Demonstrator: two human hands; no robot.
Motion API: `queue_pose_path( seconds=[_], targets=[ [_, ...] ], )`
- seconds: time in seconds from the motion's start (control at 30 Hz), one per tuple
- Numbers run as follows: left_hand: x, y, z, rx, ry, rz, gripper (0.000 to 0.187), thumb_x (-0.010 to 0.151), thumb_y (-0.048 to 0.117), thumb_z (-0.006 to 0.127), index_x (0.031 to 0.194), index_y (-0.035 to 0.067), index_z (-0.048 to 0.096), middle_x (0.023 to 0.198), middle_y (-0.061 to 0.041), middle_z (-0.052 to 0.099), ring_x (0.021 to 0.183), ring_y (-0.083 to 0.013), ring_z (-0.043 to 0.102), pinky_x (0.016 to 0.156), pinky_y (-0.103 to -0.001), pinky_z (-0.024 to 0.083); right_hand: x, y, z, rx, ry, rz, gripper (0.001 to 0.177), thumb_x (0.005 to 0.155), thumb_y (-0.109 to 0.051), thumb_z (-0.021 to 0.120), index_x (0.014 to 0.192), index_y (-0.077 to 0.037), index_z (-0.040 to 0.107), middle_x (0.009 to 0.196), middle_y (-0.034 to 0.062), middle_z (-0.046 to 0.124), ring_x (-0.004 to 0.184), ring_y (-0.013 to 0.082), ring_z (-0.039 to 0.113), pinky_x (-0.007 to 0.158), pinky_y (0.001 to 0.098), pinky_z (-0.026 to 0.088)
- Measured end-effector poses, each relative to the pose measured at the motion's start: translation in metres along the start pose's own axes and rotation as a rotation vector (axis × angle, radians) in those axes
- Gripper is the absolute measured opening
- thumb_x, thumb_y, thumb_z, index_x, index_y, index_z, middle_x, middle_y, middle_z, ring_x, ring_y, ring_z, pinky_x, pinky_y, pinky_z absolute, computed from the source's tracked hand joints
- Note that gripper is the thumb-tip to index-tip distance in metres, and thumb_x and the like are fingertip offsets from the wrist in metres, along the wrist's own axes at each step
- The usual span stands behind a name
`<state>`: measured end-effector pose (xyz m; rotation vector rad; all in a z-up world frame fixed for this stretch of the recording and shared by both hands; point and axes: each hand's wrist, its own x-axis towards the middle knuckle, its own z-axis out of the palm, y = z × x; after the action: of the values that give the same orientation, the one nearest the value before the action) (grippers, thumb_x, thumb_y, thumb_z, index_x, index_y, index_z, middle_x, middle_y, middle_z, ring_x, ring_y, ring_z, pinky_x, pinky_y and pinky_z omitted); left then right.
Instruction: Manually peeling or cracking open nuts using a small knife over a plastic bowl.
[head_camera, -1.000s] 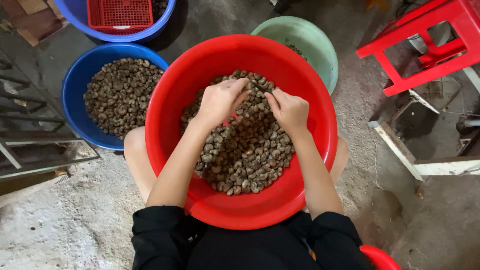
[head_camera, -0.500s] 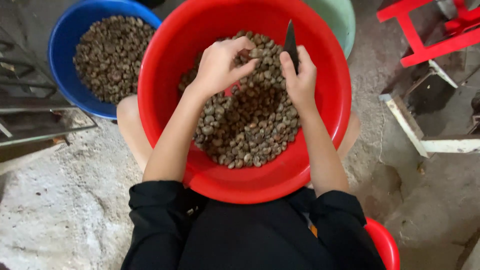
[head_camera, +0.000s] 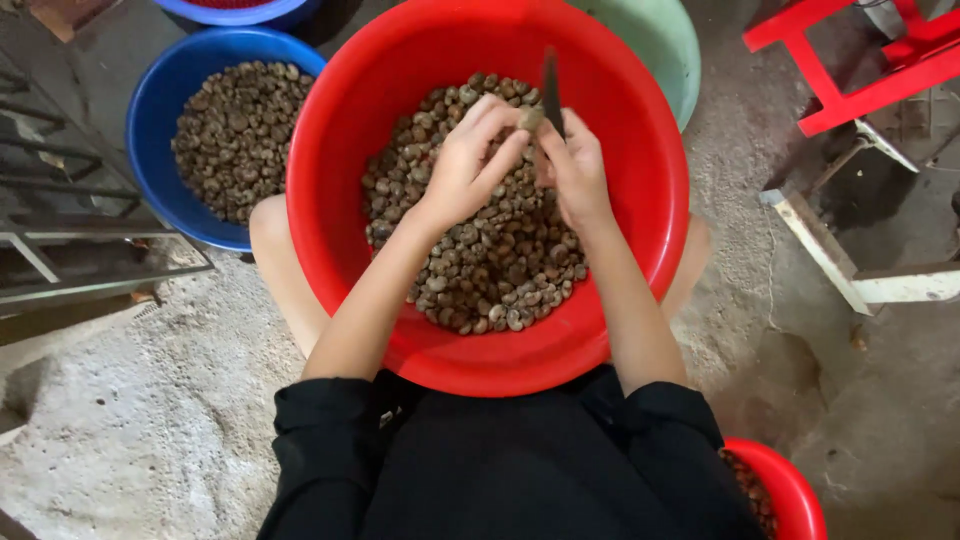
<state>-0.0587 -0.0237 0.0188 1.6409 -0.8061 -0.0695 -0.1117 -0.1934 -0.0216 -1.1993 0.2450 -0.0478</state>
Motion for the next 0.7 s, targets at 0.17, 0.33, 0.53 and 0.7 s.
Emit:
queue_pose_path(
  seconds=[0.17,0.33,0.53,0.7],
  targets=[
    [-0.016,-0.018,-0.007,0.196,-0.033,0.039,0.025,0.114,0.026,0.046,0.114,0.007,0.062,0.076,-0.008,0.059,0.065,-0.0294,0.065,0.05,-0.039,0.053,-0.018,0.004,-0.009,-1.019,0.213,-0.698,0.021,0.11,-0.03,0.059,0.098,-0.015,0.068,0.061,0.0045,0.062,0.058,0.0252,0.065,0.052,0.0344,0.051],
    [-0.024,-0.025,-0.011,0.326,-0.118,0.032,0.027,0.114,0.029,0.047,0.115,0.005,0.058,0.081,-0.022,0.063,0.077,-0.0496,0.067,0.059,-0.056,0.052,-0.026,0.002,-0.019,-1.415,0.233,-0.804,0.027,0.107,-0.04,0.065,0.089,-0.02,0.068,0.056,0.006,0.059,0.056,0.0302,0.068,0.048,0.0377,0.05],
    [-0.019,-0.032,-0.006,-0.239,-0.067,-0.06,0.025,0.113,0.019,0.044,0.1,0.008,0.062,0.063,-0.007,0.065,0.05,-0.019,0.066,0.045,-0.026,0.051,-0.026,-0.007,-0.004,-1.143,0.136,-0.773,0.023,0.11,-0.029,0.059,0.093,-0.016,0.068,0.054,0.0012,0.055,0.053,0.029,0.065,0.046,0.0346,0.05],
    [-0.015,-0.038,-0.003,-0.377,-0.099,-0.084,0.024,0.113,0.016,0.043,0.107,0.004,0.063,0.068,-0.011,0.067,0.051,-0.0166,0.064,0.046,-0.028,0.054,-0.013,0.017,-0.024,-0.737,0.102,-0.573,0.026,0.115,-0.019,0.049,0.096,-0.006,0.061,0.054,-0.0035,0.049,0.047,0.0076,0.048,0.045,0.024,0.04]
  ],
)
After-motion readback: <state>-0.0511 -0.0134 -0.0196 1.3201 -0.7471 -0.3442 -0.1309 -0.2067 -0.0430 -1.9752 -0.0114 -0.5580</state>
